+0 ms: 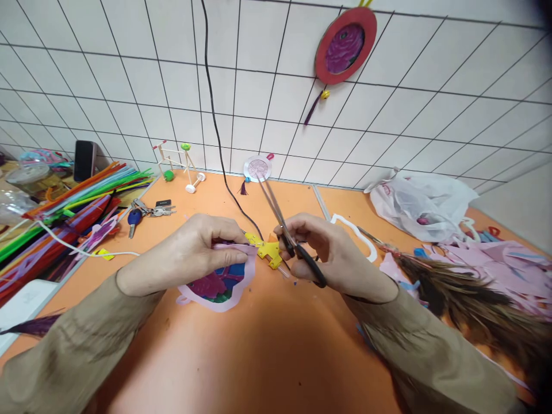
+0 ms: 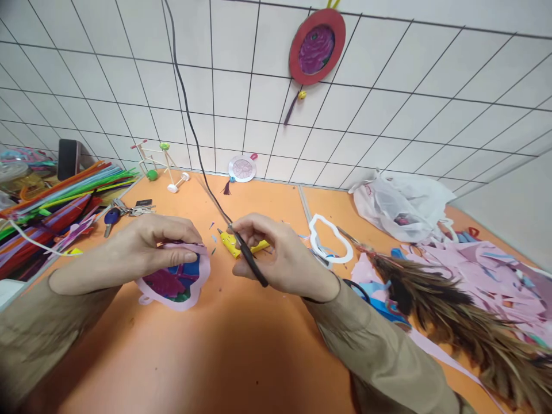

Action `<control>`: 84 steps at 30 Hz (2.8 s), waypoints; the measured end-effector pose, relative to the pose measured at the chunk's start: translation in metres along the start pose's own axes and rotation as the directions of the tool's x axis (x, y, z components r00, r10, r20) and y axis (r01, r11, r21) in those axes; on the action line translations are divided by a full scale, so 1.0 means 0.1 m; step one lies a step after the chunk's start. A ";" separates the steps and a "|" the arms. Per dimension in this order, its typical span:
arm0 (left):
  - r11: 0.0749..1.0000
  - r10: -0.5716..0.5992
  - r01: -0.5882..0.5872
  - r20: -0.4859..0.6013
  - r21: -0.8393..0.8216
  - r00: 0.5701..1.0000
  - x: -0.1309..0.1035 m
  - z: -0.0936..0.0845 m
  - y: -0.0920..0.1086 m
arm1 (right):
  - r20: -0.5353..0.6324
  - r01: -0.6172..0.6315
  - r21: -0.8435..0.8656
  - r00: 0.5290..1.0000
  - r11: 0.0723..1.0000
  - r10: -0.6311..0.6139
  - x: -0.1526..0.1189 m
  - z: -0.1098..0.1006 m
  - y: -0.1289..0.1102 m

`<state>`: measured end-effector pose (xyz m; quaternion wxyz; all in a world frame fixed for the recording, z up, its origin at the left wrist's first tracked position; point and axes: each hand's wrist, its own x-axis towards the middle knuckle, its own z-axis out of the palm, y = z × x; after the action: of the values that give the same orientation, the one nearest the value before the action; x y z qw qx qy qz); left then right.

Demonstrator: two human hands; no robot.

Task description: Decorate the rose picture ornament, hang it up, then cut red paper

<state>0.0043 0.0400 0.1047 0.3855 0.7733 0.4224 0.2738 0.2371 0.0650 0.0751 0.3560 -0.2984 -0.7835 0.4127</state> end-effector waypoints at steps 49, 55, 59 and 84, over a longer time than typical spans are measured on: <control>0.991 -0.097 0.077 -0.187 -0.111 0.978 0.09 0.43 -0.17 | -0.145 -0.088 0.158 0.983 0.984 0.112 0.00 0.09 -0.04; 0.998 -0.028 0.016 -0.205 -0.061 0.978 0.07 0.37 -0.16 | -0.019 -0.059 0.026 0.998 0.998 0.059 -0.03 -0.23 -0.10; 0.996 0.086 -0.090 -0.191 -0.012 0.978 0.06 0.32 -0.16 | 0.043 -0.037 -0.038 0.998 0.999 0.039 -0.06 -0.37 -0.05; 0.685 0.696 -0.528 -0.237 0.502 0.678 0.09 0.20 -0.24 | 0.283 0.420 -0.525 0.907 0.740 -0.313 -0.10 -0.48 -0.08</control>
<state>0.0135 0.0488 0.0748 0.0073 0.8558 0.2486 0.4537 0.2802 0.0744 0.0988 0.2526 -0.1933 -0.9424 0.1033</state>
